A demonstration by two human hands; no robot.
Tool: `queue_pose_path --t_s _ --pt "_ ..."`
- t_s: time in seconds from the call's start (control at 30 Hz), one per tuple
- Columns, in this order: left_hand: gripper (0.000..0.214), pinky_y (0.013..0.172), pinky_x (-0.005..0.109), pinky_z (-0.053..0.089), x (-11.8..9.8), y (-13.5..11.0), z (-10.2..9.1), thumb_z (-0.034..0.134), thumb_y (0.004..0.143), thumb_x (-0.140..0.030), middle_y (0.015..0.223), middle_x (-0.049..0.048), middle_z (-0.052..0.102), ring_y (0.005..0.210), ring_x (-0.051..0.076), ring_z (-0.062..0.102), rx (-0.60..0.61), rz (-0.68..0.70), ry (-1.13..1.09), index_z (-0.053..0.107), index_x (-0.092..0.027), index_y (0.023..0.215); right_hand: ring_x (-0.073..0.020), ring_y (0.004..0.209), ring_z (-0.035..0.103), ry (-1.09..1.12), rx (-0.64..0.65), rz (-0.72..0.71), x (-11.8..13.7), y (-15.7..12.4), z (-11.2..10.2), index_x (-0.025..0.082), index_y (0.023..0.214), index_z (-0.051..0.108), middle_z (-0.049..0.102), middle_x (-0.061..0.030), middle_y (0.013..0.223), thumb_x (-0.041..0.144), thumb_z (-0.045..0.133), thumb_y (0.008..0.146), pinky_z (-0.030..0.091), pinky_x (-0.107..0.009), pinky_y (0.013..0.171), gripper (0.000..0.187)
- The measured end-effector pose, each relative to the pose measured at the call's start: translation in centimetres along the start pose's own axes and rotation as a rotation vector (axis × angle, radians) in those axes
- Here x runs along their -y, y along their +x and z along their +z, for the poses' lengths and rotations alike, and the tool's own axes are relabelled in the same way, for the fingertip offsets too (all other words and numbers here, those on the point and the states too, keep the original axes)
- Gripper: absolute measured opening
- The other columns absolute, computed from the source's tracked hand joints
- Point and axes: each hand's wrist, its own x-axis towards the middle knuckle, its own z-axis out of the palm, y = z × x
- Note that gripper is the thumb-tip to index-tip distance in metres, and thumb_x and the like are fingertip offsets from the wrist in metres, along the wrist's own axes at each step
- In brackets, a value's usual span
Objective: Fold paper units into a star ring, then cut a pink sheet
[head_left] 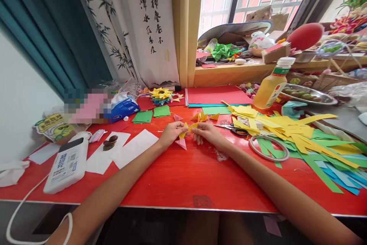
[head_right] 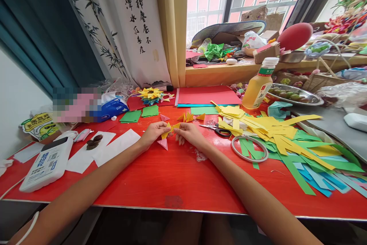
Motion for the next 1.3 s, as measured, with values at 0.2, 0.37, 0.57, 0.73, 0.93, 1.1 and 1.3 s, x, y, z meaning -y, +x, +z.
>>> queue_pose_path --t_s 0.2,0.37,0.57,0.73,0.93,1.1,1.3 --pt "0.028 0.057 0.022 0.041 -0.1 -0.1 0.1 0.061 0.068 -0.04 0.067 0.0029 0.064 0.063 0.013 0.059 0.018 0.012 0.047 0.055 -0.014 0.074 -0.0057 0.039 0.047 -0.085 0.089 0.018 0.3 0.0 -0.4 0.014 0.063 0.053 0.058 -0.0008 0.054 0.048 0.049 0.076 0.036 -0.019 0.04 0.037" --pt "0.028 0.056 0.021 0.04 -0.2 -0.1 0.1 0.058 0.07 -0.042 0.067 0.0021 0.063 0.064 0.013 0.058 0.026 0.041 0.06 0.053 -0.014 0.074 -0.0061 0.044 0.048 -0.108 0.183 0.036 1.1 -0.2 -0.8 0.013 0.069 0.054 0.06 -0.0021 0.06 0.049 0.045 0.078 0.038 -0.019 0.044 0.038" --pt "0.03 0.056 0.022 0.04 -0.3 -0.2 0.1 0.055 0.072 -0.043 0.066 0.0029 0.063 0.059 0.012 0.055 0.028 0.064 0.094 0.052 -0.014 0.073 -0.0062 0.041 0.045 -0.124 0.162 0.035 0.9 -0.2 -0.5 0.015 0.066 0.048 0.052 0.0011 0.052 0.053 0.029 0.084 0.035 -0.019 0.041 0.046" --pt "0.027 0.059 0.023 0.041 -0.3 -0.2 0.3 0.057 0.072 -0.04 0.067 0.0029 0.063 0.062 0.013 0.057 0.018 0.058 0.038 0.052 -0.014 0.074 -0.0047 0.037 0.037 -0.2 0.163 0.001 0.1 0.0 -0.6 0.016 0.062 0.046 0.046 0.0038 0.047 0.053 0.028 0.084 0.028 -0.018 0.038 0.047" --pt "0.026 0.06 0.024 0.042 -0.3 -0.3 0.2 0.058 0.072 -0.039 0.067 0.0033 0.062 0.063 0.013 0.058 0.02 0.066 0.015 0.052 -0.013 0.074 -0.0055 0.039 0.039 -0.239 0.238 -0.017 0.3 0.0 -0.9 0.015 0.064 0.05 0.049 0.0023 0.051 0.053 0.03 0.083 0.031 -0.019 0.04 0.047" --pt "0.027 0.062 0.022 0.041 -0.2 -0.1 0.2 0.057 0.073 -0.04 0.068 0.0021 0.062 0.065 0.012 0.057 0.055 0.091 0.032 0.054 -0.013 0.076 -0.0068 0.044 0.045 -0.166 0.175 0.0 0.9 -0.2 -0.6 0.016 0.066 0.049 0.052 0.0006 0.056 0.054 0.027 0.083 0.035 -0.02 0.043 0.047" --pt "0.027 0.063 0.024 0.043 0.3 -0.1 0.4 0.057 0.073 -0.04 0.068 0.002 0.063 0.064 0.012 0.058 0.065 0.078 -0.014 0.054 -0.014 0.076 -0.0054 0.04 0.037 -0.233 0.076 -0.002 0.2 -0.1 -0.2 0.017 0.06 0.044 0.044 0.004 0.05 0.054 0.028 0.083 0.027 -0.019 0.04 0.046"
